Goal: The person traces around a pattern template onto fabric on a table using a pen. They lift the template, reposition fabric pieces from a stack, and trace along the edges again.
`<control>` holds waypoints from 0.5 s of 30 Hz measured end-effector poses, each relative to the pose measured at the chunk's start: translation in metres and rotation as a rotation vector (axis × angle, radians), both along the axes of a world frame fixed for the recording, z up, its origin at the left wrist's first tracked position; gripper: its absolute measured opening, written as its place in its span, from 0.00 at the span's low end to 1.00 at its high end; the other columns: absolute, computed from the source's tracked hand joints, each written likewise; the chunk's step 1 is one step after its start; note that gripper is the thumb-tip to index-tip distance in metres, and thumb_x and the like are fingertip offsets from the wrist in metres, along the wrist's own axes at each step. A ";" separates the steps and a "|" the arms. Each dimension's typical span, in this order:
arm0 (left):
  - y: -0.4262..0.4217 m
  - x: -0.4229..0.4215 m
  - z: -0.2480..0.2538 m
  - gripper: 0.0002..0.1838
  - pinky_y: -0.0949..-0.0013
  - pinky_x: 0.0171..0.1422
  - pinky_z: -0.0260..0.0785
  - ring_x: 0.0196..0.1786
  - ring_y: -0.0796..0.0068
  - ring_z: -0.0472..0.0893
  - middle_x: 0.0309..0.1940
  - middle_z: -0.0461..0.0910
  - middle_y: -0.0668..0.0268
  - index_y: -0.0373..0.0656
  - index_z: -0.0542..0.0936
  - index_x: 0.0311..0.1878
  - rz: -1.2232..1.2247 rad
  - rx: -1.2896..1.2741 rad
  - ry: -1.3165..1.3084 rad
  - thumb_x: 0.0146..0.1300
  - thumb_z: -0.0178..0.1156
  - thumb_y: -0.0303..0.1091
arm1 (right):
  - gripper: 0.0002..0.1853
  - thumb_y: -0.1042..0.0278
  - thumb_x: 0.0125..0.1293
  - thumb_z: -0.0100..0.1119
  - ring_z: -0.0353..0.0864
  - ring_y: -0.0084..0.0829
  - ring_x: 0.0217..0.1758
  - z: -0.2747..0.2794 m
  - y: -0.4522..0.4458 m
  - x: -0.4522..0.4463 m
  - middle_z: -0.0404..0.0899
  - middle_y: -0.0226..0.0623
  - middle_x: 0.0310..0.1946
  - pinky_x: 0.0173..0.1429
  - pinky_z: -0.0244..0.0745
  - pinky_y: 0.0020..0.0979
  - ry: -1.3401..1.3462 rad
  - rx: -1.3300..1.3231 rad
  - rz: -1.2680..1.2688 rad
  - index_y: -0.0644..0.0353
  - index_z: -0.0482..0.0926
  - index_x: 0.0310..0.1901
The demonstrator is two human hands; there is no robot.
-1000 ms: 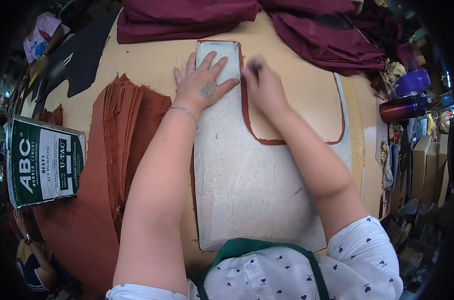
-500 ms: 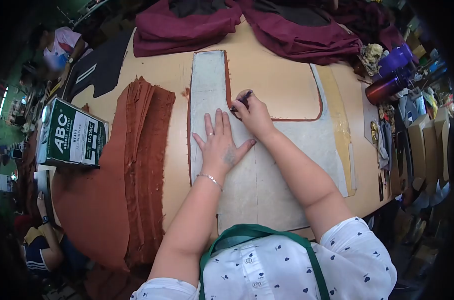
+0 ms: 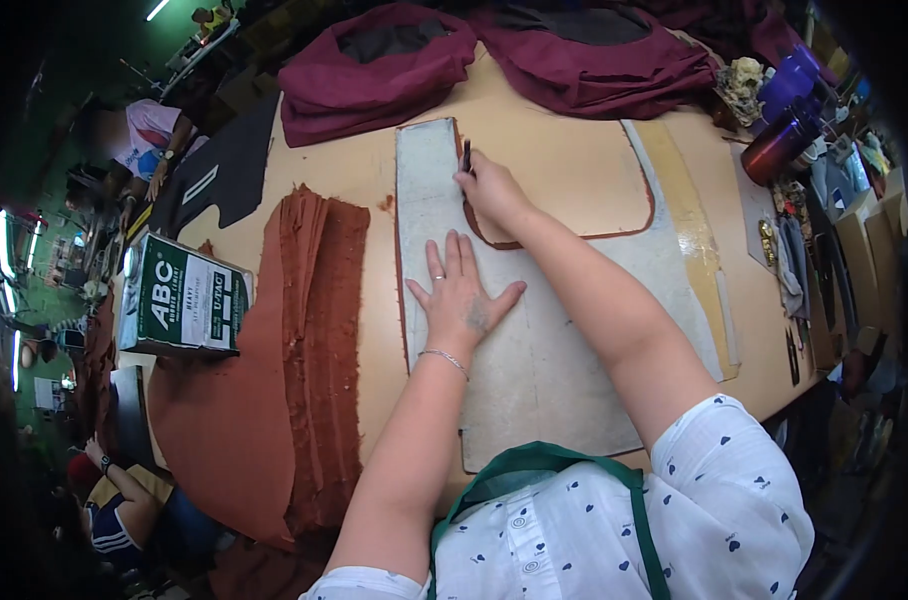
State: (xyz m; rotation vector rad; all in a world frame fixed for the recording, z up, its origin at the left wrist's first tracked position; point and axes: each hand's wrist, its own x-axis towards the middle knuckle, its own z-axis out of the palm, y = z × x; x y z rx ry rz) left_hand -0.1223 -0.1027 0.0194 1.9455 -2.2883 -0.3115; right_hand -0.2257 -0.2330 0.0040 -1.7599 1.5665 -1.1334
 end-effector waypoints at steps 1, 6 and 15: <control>0.000 0.000 -0.001 0.55 0.31 0.62 0.36 0.71 0.54 0.39 0.68 0.46 0.58 0.37 0.49 0.66 -0.002 0.003 -0.004 0.44 0.54 0.68 | 0.10 0.66 0.60 0.52 0.77 0.45 0.35 -0.001 -0.015 0.002 0.76 0.51 0.29 0.41 0.69 0.38 -0.006 -0.039 -0.043 0.64 0.70 0.37; -0.002 0.001 0.003 0.53 0.30 0.61 0.36 0.70 0.54 0.38 0.68 0.45 0.58 0.36 0.49 0.66 -0.003 0.033 -0.013 0.45 0.54 0.66 | 0.14 0.62 0.61 0.49 0.75 0.53 0.40 0.008 -0.089 0.001 0.76 0.55 0.33 0.44 0.68 0.44 0.026 0.027 -0.132 0.64 0.68 0.43; -0.004 0.002 0.001 0.53 0.29 0.60 0.37 0.71 0.54 0.39 0.68 0.46 0.59 0.36 0.50 0.65 -0.004 0.031 0.004 0.44 0.56 0.65 | 0.10 0.67 0.60 0.53 0.76 0.45 0.33 0.004 0.037 -0.004 0.76 0.49 0.28 0.38 0.70 0.36 0.054 -0.034 0.077 0.65 0.70 0.36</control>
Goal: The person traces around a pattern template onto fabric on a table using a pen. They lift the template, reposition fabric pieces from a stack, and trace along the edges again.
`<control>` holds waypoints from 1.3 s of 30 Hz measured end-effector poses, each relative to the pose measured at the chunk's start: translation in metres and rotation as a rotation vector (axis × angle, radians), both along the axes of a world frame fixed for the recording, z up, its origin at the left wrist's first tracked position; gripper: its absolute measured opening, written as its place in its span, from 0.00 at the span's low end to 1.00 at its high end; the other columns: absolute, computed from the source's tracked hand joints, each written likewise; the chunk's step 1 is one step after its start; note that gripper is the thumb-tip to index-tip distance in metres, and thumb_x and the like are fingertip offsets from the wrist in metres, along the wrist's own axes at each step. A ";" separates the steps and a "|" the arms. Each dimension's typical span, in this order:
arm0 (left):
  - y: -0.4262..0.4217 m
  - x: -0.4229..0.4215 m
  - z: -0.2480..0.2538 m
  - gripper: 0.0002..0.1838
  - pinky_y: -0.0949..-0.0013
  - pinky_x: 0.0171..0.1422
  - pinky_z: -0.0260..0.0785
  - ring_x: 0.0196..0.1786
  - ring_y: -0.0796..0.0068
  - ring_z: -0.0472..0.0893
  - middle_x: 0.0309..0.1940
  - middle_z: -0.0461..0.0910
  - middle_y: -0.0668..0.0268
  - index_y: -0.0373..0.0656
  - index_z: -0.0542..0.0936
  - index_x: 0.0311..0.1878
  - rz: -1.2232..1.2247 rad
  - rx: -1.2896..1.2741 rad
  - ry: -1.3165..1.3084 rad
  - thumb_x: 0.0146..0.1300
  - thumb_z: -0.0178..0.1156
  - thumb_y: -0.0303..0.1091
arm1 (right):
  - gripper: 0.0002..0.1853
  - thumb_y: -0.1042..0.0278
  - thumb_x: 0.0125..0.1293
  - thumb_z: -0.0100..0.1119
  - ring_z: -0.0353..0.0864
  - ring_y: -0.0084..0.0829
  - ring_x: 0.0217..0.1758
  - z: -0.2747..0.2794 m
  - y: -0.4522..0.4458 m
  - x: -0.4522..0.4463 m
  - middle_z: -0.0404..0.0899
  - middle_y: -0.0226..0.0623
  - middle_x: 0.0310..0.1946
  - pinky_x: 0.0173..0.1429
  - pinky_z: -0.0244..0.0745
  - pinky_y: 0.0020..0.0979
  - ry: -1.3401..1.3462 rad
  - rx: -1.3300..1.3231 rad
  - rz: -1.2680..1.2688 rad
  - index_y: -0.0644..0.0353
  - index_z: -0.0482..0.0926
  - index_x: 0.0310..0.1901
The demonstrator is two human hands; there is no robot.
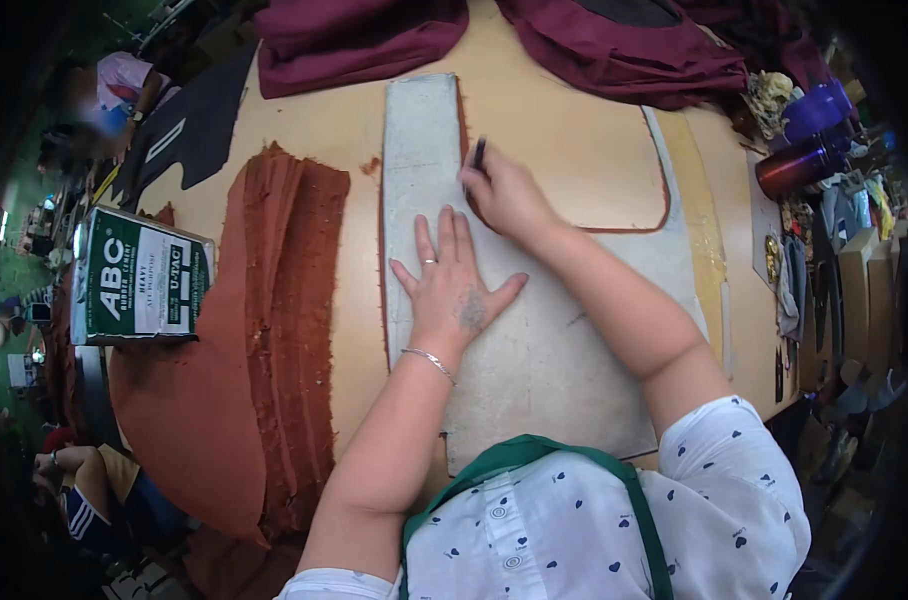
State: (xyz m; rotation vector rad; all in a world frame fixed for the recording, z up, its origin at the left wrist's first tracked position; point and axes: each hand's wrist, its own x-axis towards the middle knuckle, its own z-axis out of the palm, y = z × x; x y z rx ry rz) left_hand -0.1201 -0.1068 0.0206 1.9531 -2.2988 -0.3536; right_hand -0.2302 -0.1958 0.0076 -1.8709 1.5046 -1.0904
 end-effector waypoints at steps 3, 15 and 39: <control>0.002 -0.003 0.000 0.53 0.30 0.61 0.37 0.71 0.55 0.39 0.68 0.46 0.59 0.38 0.51 0.66 0.007 -0.024 -0.013 0.44 0.57 0.65 | 0.08 0.68 0.60 0.52 0.76 0.44 0.32 0.013 0.044 -0.016 0.75 0.47 0.27 0.38 0.69 0.36 -0.036 0.140 0.010 0.65 0.70 0.34; 0.006 -0.010 0.002 0.52 0.33 0.63 0.34 0.71 0.59 0.39 0.69 0.45 0.63 0.41 0.50 0.66 0.042 -0.016 -0.091 0.45 0.54 0.66 | 0.07 0.69 0.61 0.51 0.74 0.41 0.35 0.001 0.075 -0.157 0.75 0.44 0.29 0.42 0.68 0.34 0.157 0.055 -0.138 0.65 0.70 0.32; 0.004 -0.014 0.001 0.52 0.32 0.62 0.38 0.71 0.59 0.41 0.68 0.46 0.64 0.43 0.50 0.66 0.060 -0.010 -0.153 0.44 0.57 0.65 | 0.11 0.64 0.61 0.51 0.74 0.48 0.38 0.022 0.042 -0.253 0.76 0.49 0.32 0.43 0.68 0.37 0.375 0.093 -0.112 0.64 0.70 0.39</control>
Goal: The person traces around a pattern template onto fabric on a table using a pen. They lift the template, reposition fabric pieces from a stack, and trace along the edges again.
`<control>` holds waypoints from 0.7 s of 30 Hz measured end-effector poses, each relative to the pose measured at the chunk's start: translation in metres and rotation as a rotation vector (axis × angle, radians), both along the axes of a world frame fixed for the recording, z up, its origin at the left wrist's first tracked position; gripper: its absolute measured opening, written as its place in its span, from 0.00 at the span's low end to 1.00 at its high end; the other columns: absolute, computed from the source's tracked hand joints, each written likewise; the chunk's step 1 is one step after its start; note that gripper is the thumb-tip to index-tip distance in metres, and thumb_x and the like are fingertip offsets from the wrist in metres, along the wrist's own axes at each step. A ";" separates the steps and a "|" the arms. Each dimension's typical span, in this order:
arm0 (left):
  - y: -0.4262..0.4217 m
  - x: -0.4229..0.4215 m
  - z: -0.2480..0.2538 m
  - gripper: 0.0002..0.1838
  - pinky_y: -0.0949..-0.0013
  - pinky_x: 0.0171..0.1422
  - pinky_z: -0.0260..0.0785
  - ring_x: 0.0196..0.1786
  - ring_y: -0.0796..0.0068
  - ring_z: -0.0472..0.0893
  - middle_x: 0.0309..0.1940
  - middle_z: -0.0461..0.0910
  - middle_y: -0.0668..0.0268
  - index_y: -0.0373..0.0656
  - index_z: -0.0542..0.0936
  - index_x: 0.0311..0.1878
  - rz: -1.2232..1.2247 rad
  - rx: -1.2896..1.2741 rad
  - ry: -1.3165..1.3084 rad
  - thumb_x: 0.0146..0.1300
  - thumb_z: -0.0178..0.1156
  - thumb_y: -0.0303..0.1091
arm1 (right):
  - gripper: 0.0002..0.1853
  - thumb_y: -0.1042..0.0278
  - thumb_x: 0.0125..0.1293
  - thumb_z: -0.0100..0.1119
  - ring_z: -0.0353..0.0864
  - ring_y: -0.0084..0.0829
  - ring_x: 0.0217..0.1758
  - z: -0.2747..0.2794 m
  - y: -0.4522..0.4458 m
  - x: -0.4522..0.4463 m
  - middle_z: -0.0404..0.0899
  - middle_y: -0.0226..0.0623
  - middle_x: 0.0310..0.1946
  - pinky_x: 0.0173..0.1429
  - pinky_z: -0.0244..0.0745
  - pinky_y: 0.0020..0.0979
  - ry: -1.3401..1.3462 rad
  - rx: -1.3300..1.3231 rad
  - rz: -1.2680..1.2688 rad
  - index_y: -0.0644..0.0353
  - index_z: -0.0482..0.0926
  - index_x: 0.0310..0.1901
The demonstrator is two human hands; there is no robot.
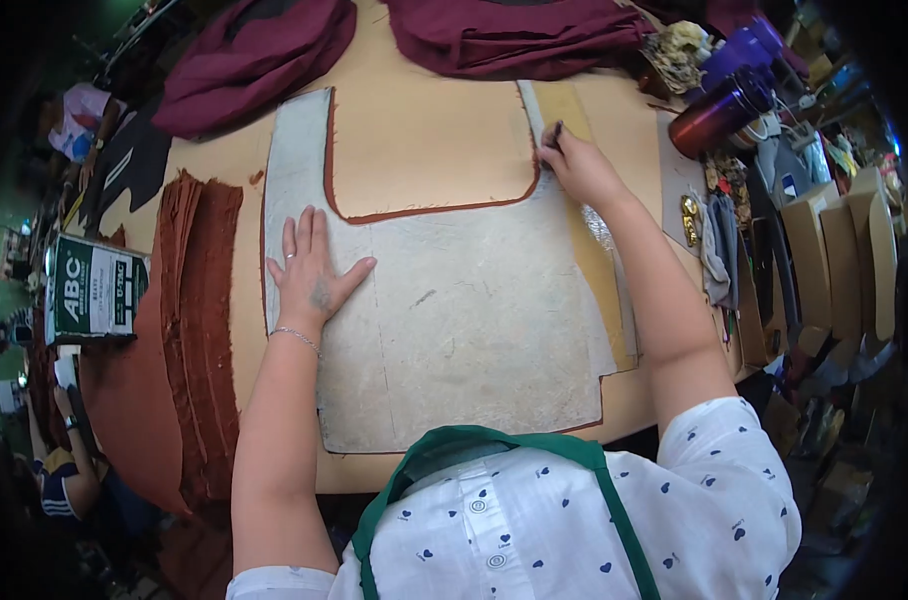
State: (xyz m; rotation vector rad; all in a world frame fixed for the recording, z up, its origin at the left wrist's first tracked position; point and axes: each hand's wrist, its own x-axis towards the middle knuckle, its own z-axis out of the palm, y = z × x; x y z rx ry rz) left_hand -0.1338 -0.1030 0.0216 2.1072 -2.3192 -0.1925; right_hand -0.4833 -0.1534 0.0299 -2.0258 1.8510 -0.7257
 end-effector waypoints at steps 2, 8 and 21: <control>0.000 0.000 0.000 0.52 0.32 0.62 0.38 0.71 0.59 0.41 0.68 0.46 0.64 0.43 0.50 0.66 0.006 0.004 -0.006 0.44 0.57 0.65 | 0.10 0.66 0.61 0.51 0.75 0.47 0.37 0.012 0.020 0.013 0.76 0.48 0.30 0.42 0.68 0.36 -0.011 0.070 0.054 0.65 0.70 0.38; 0.000 0.004 -0.002 0.52 0.33 0.63 0.36 0.71 0.60 0.41 0.68 0.46 0.65 0.43 0.52 0.66 0.020 -0.011 0.030 0.44 0.55 0.68 | 0.09 0.67 0.61 0.50 0.75 0.48 0.37 0.015 0.032 0.076 0.76 0.50 0.30 0.39 0.67 0.39 -0.153 0.160 0.121 0.65 0.68 0.38; 0.001 0.011 0.000 0.53 0.34 0.64 0.35 0.71 0.61 0.40 0.68 0.45 0.65 0.41 0.51 0.66 -0.006 -0.005 0.113 0.43 0.54 0.68 | 0.14 0.64 0.59 0.52 0.76 0.53 0.37 -0.003 -0.026 0.239 0.76 0.56 0.31 0.41 0.69 0.42 -0.288 0.065 0.260 0.67 0.69 0.39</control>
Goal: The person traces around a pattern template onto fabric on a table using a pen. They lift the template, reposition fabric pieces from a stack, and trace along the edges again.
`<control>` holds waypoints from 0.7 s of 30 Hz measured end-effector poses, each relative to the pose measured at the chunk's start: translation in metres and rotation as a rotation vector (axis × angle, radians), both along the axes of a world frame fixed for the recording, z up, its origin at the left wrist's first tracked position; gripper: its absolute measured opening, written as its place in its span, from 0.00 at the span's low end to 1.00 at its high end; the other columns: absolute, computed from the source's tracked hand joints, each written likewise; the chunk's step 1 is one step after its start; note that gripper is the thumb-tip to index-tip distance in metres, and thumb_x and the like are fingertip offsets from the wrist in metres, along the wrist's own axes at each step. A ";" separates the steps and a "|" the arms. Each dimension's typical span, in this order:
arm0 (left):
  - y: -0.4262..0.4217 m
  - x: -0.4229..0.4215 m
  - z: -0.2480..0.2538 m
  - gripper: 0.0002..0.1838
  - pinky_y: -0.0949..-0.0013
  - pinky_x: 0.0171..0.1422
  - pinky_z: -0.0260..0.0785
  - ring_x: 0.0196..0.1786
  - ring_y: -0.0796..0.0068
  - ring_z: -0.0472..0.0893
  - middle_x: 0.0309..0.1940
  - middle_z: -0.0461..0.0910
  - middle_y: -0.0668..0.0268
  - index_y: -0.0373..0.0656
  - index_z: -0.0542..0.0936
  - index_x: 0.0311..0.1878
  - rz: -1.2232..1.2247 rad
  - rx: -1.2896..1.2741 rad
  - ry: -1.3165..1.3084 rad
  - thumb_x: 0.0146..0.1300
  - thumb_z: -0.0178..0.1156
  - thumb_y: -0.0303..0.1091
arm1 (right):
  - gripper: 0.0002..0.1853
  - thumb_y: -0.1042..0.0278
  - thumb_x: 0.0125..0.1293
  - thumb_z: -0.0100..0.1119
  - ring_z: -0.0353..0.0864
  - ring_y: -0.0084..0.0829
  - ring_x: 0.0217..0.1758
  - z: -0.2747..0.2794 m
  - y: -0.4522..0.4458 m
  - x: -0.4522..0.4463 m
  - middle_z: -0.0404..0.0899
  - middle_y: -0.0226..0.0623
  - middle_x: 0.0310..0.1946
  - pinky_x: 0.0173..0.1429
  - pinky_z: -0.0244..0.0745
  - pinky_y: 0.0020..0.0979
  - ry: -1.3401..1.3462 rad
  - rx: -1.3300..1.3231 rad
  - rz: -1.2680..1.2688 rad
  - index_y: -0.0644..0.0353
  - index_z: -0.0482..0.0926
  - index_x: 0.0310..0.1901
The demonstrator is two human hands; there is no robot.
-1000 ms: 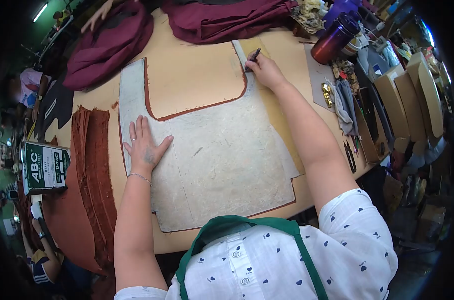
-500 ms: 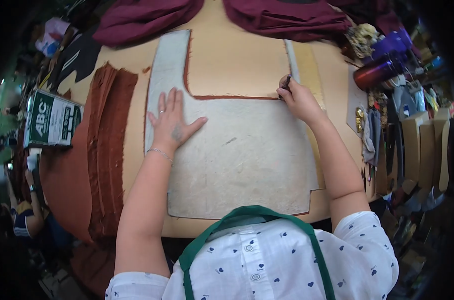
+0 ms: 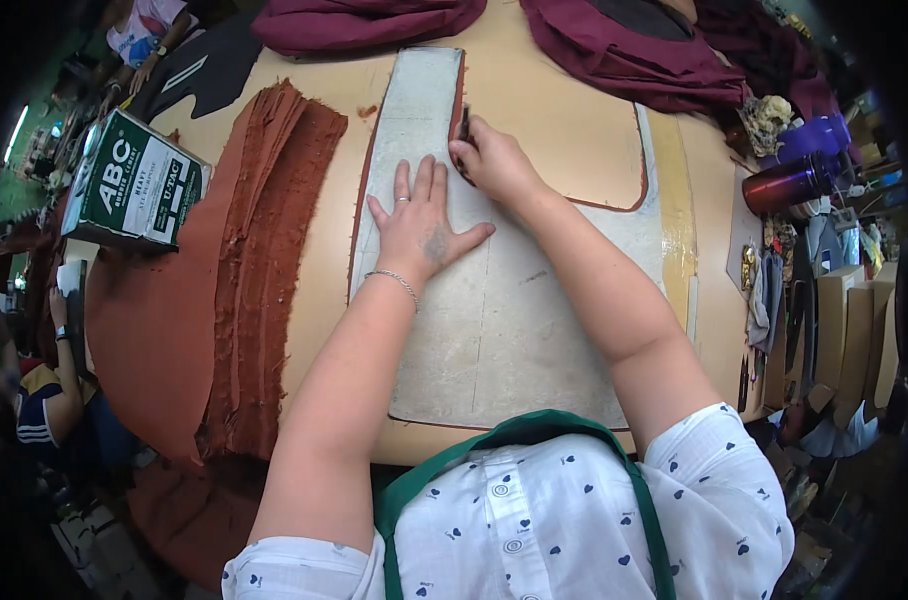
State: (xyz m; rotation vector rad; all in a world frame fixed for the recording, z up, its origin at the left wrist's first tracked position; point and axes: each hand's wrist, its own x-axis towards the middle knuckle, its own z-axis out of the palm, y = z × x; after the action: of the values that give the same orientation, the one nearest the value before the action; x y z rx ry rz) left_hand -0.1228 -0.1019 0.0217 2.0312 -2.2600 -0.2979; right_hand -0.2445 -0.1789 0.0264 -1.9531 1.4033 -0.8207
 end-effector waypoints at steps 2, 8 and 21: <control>0.000 0.001 0.000 0.53 0.34 0.64 0.34 0.71 0.61 0.39 0.68 0.45 0.64 0.41 0.51 0.66 -0.005 0.013 0.016 0.43 0.54 0.68 | 0.14 0.63 0.59 0.53 0.75 0.53 0.37 -0.007 -0.014 0.008 0.76 0.56 0.30 0.41 0.69 0.43 -0.069 -0.056 -0.041 0.67 0.69 0.38; -0.001 0.003 -0.003 0.53 0.33 0.63 0.35 0.71 0.59 0.39 0.68 0.45 0.63 0.39 0.51 0.66 -0.017 -0.016 0.060 0.44 0.54 0.68 | 0.14 0.62 0.59 0.52 0.75 0.53 0.39 -0.010 -0.076 0.021 0.76 0.56 0.31 0.42 0.68 0.45 0.001 -0.124 -0.245 0.66 0.69 0.40; -0.001 0.003 0.000 0.53 0.32 0.63 0.37 0.71 0.60 0.41 0.68 0.47 0.63 0.41 0.51 0.66 -0.007 -0.010 0.054 0.43 0.56 0.66 | 0.10 0.67 0.59 0.51 0.74 0.53 0.34 -0.006 0.016 0.008 0.75 0.55 0.28 0.39 0.68 0.45 0.028 -0.179 -0.006 0.64 0.68 0.38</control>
State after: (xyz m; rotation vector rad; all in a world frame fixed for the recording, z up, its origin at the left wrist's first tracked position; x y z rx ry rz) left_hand -0.1202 -0.1029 0.0214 1.9860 -2.2333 -0.3373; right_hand -0.2363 -0.1630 0.0201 -2.1021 1.3931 -0.9538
